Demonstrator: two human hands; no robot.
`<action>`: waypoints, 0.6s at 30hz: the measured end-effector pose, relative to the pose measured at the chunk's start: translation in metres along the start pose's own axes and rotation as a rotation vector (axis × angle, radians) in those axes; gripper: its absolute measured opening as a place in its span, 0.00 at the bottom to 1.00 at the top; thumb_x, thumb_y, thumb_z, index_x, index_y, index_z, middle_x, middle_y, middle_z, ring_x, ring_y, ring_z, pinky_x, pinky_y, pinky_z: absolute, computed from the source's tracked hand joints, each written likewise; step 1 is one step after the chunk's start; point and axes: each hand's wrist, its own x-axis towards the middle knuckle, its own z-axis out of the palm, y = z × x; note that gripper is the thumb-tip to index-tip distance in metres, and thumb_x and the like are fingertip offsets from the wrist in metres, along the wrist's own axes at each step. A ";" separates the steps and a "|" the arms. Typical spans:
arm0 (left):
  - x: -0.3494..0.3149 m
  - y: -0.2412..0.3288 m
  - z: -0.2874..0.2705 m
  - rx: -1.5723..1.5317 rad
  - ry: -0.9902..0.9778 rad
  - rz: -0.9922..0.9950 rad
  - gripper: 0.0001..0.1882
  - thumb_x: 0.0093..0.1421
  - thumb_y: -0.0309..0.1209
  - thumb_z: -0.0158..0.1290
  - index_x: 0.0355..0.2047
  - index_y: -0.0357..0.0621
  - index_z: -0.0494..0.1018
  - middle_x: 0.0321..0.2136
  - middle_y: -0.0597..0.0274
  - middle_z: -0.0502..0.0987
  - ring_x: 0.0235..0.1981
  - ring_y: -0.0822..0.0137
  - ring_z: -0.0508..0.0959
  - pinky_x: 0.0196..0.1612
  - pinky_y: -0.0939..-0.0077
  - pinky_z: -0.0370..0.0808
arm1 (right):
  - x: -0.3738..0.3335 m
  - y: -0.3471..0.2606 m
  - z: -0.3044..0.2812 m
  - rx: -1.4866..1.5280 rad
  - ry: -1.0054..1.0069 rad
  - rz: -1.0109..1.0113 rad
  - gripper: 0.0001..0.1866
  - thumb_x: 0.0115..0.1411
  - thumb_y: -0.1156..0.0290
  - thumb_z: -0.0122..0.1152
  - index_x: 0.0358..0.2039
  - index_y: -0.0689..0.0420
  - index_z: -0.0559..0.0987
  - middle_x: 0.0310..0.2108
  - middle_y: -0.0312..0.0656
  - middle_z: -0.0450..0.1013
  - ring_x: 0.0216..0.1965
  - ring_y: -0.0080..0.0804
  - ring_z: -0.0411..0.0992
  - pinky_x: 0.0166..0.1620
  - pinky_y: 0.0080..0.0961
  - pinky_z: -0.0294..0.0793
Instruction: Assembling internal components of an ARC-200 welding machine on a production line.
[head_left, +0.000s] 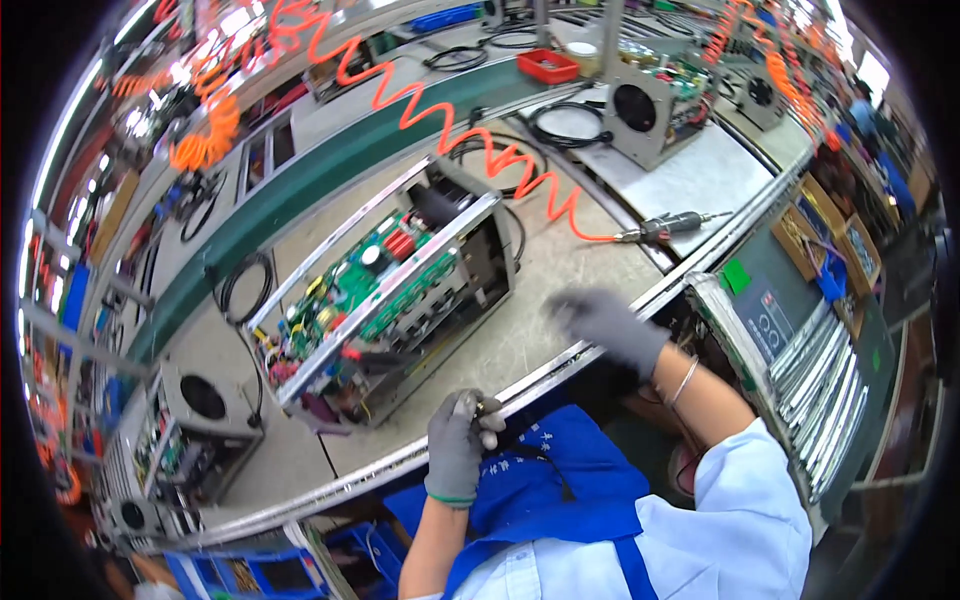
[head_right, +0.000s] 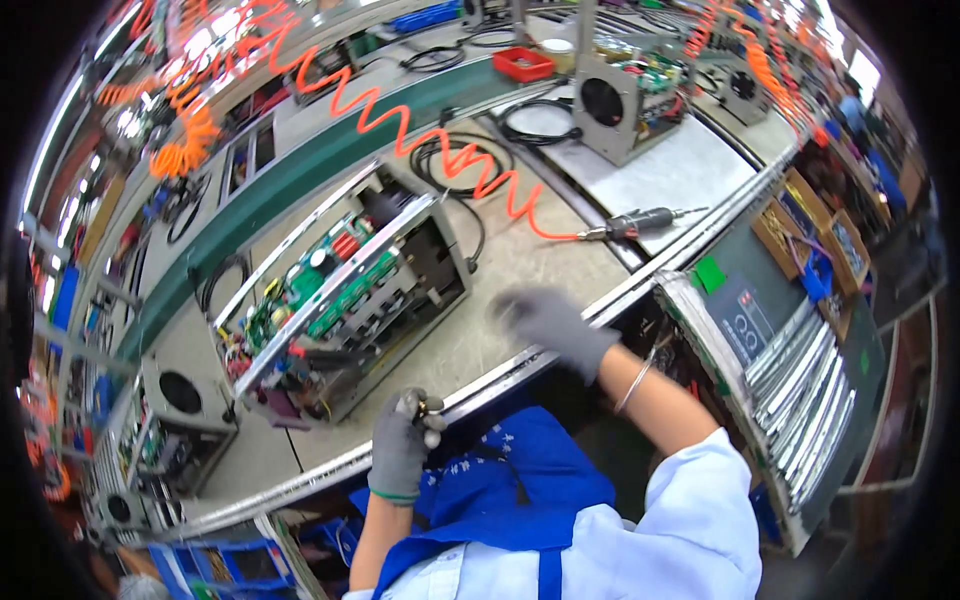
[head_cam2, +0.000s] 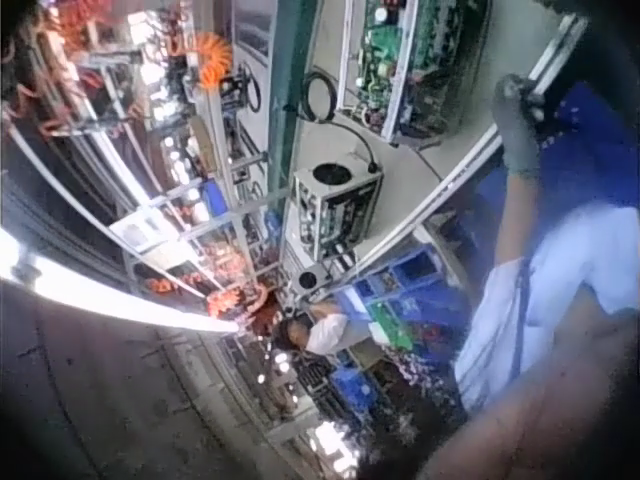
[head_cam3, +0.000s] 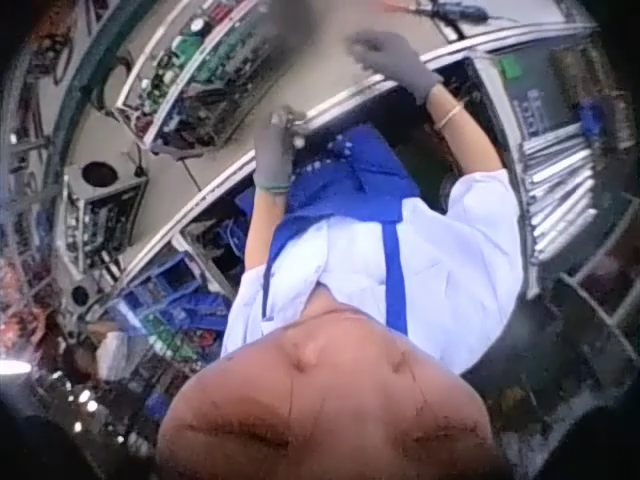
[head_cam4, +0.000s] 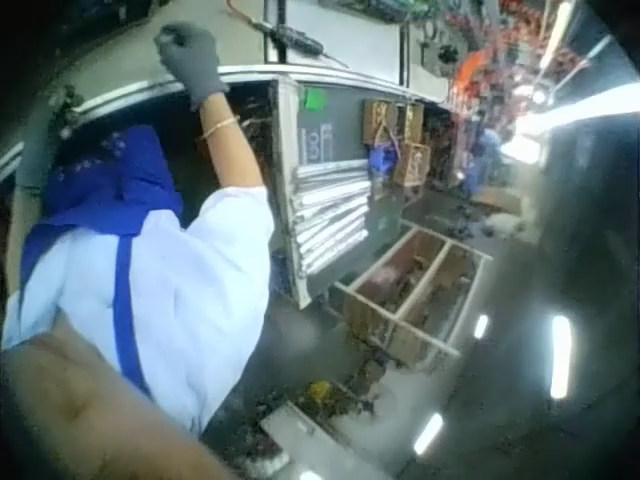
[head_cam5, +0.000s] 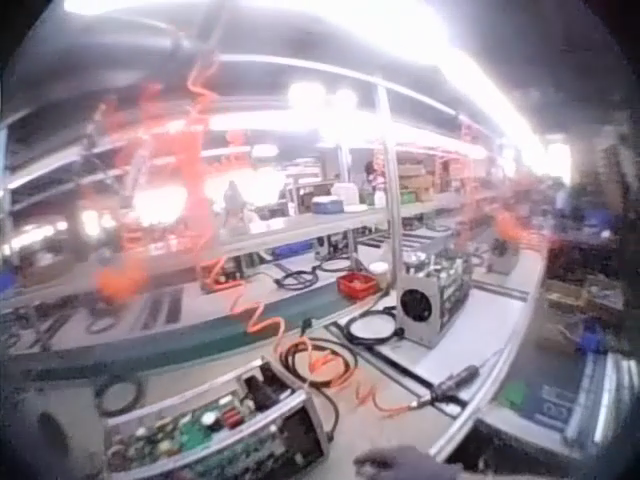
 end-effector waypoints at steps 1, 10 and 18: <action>-0.001 0.002 0.006 0.021 0.006 -0.015 0.14 0.65 0.35 0.45 0.41 0.35 0.70 0.28 0.56 0.75 0.22 0.74 0.73 0.20 0.84 0.67 | 0.013 0.048 -0.035 0.121 0.253 0.083 0.17 0.56 0.69 0.56 0.47 0.57 0.76 0.26 0.39 0.74 0.24 0.23 0.73 0.28 0.23 0.74; -0.011 -0.035 -0.021 0.015 0.058 -0.084 0.14 0.64 0.36 0.49 0.42 0.37 0.67 0.31 0.54 0.74 0.25 0.72 0.73 0.23 0.83 0.69 | 0.081 0.179 -0.193 -0.395 0.756 0.888 0.29 0.56 0.55 0.51 0.46 0.71 0.72 0.44 0.59 0.73 0.46 0.50 0.74 0.48 0.38 0.73; -0.027 -0.033 -0.009 -0.050 0.058 -0.141 0.19 0.64 0.38 0.50 0.47 0.32 0.68 0.34 0.49 0.76 0.28 0.69 0.75 0.26 0.83 0.72 | 0.073 0.214 -0.195 0.329 0.974 0.569 0.10 0.54 0.67 0.50 0.26 0.62 0.73 0.25 0.45 0.73 0.26 0.37 0.73 0.34 0.35 0.74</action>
